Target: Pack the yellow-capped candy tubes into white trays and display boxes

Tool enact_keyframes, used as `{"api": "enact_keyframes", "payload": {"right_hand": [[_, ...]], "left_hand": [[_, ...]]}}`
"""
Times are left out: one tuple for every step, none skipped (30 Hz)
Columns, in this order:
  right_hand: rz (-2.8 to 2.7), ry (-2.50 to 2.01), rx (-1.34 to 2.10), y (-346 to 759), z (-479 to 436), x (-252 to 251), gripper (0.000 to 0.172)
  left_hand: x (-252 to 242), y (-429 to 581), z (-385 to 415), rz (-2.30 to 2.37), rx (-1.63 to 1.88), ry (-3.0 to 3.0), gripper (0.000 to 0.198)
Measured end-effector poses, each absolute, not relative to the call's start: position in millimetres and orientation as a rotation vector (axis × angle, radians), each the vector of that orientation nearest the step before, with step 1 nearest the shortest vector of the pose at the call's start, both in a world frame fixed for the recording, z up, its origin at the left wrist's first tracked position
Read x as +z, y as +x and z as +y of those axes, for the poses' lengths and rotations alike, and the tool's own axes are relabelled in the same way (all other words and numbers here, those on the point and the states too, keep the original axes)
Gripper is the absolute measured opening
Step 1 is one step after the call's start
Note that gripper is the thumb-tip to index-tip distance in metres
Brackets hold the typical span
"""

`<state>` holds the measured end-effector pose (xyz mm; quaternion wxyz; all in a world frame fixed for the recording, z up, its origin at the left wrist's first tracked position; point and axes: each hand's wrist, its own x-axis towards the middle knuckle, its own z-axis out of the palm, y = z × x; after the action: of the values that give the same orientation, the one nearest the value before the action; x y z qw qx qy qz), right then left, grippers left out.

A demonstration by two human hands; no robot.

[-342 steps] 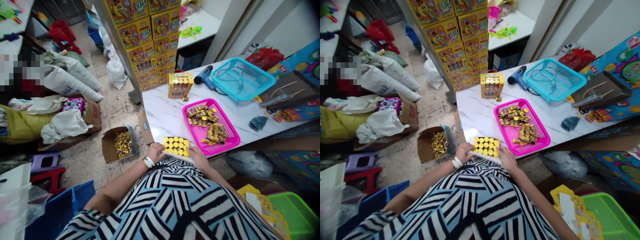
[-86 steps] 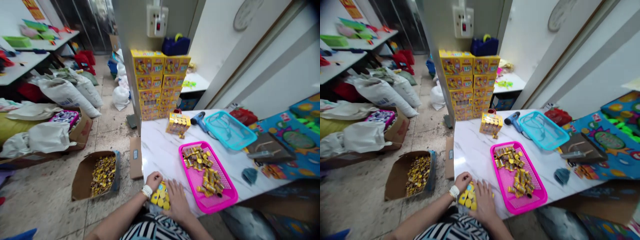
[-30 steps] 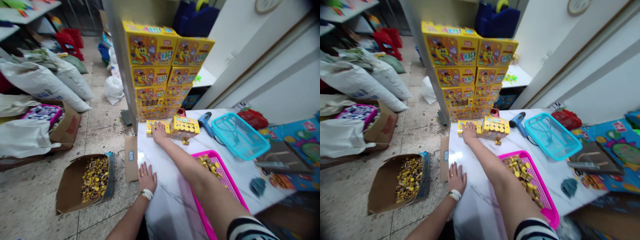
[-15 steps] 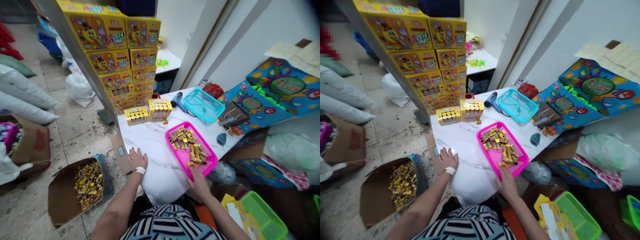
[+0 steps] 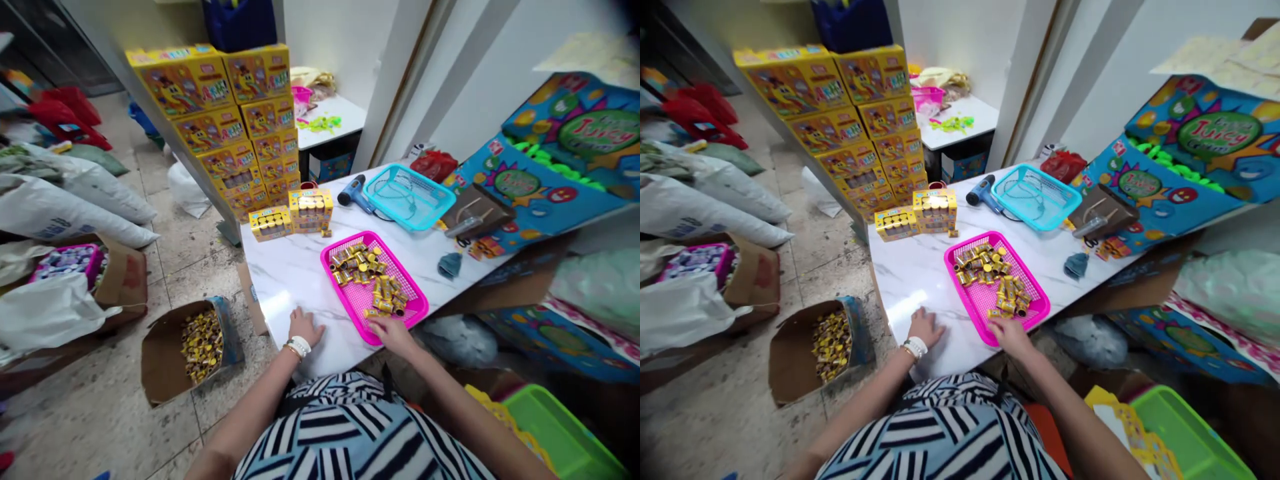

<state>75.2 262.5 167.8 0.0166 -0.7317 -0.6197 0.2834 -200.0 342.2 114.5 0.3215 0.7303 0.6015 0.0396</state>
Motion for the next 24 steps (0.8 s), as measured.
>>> {"api": "enact_keyframes", "payload": {"right_hand": [[-1.894,-2.346,0.843,85.9,269.7,166.6,0.041],[-1.872,-2.411,0.808,93.9,276.5,164.3,0.042],[-1.867,-2.455,0.788,98.4,282.8,161.4,0.044],[-1.884,-2.479,0.781,99.1,288.3,158.2,0.044],[-1.923,-2.48,0.786,96.4,292.8,154.9,0.044],[-1.98,-2.46,0.801,90.9,296.4,151.6,0.042],[-2.045,-2.427,0.823,83.7,299.1,148.5,0.039],[-2.109,-2.392,0.851,76.1,301.0,145.6,0.035],[-2.166,-2.36,0.881,69.2,302.2,143.1,0.031],[-2.211,-2.333,0.91,63.9,303.1,140.9,0.028],[-2.246,-2.31,0.936,60.7,303.6,139.3,0.026],[-2.271,-2.29,0.957,59.9,303.9,138.1,0.026],[-2.289,-2.271,0.972,61.2,303.9,137.4,0.026],[-2.303,-2.251,0.984,64.1,303.4,137.1,0.028],[-2.323,-2.231,0.994,68.0,302.4,137.1,0.032],[-2.331,-2.202,0.996,72.2,301.0,137.4,0.035],[-2.32,-2.156,0.989,76.0,299.1,137.9,0.037],[-2.287,-2.087,0.972,78.9,297.0,138.5,0.038],[-2.236,-1.996,0.95,80.3,294.9,139.1,0.038],[-2.178,-1.887,0.927,79.8,293.1,139.7,0.038],[-2.122,-1.776,0.901,77.1,291.3,140.3,0.036],[-2.082,-1.673,0.874,72.2,289.5,140.9,0.035],[-2.066,-1.585,0.845,65.5,287.1,142.0,0.033],[-2.064,-1.513,0.815,57.6,284.0,143.5,0.03]], "left_hand": [[117.9,-186.6,335.2,1.542,0.094,1.881,0.055],[120.6,-172.8,329.1,1.508,0.092,1.835,0.051],[122.8,-158.8,324.4,1.482,0.099,1.788,0.05],[124.5,-144.9,321.1,1.466,0.112,1.745,0.05],[126.0,-131.6,319.5,1.46,0.13,1.712,0.05],[127.1,-119.4,319.3,1.459,0.147,1.688,0.048],[128.0,-108.7,320.2,1.463,0.163,1.671,0.043],[128.5,-99.9,321.7,1.468,0.174,1.657,0.038],[128.8,-93.2,323.5,1.472,0.182,1.644,0.032],[128.8,-88.8,325.1,1.472,0.188,1.628,0.027],[128.6,-86.5,326.1,1.471,0.195,1.611,0.023],[128.3,-86.3,326.3,1.47,0.203,1.592,0.021],[127.9,-88.0,325.7,1.474,0.213,1.571,0.02],[127.5,-91.1,324.0,1.483,0.222,1.547,0.019],[127.1,-95.4,320.9,1.497,0.232,1.521,0.019],[126.7,-100.7,316.3,1.515,0.242,1.491,0.019],[126.3,-106.4,310.0,1.536,0.249,1.457,0.019],[125.7,-112.4,302.1,1.555,0.254,1.42,0.021],[124.8,-118.4,293.0,1.571,0.256,1.381,0.024],[123.2,-124.5,283.2,1.586,0.254,1.342,0.026],[120.8,-130.7,273.4,1.598,0.246,1.305,0.028],[117.3,-137.3,264.3,1.609,0.233,1.272,0.029],[112.8,-144.4,256.3,1.618,0.215,1.244,0.028],[107.6,-152.1,249.8,1.624,0.194,1.223,0.027]]}}
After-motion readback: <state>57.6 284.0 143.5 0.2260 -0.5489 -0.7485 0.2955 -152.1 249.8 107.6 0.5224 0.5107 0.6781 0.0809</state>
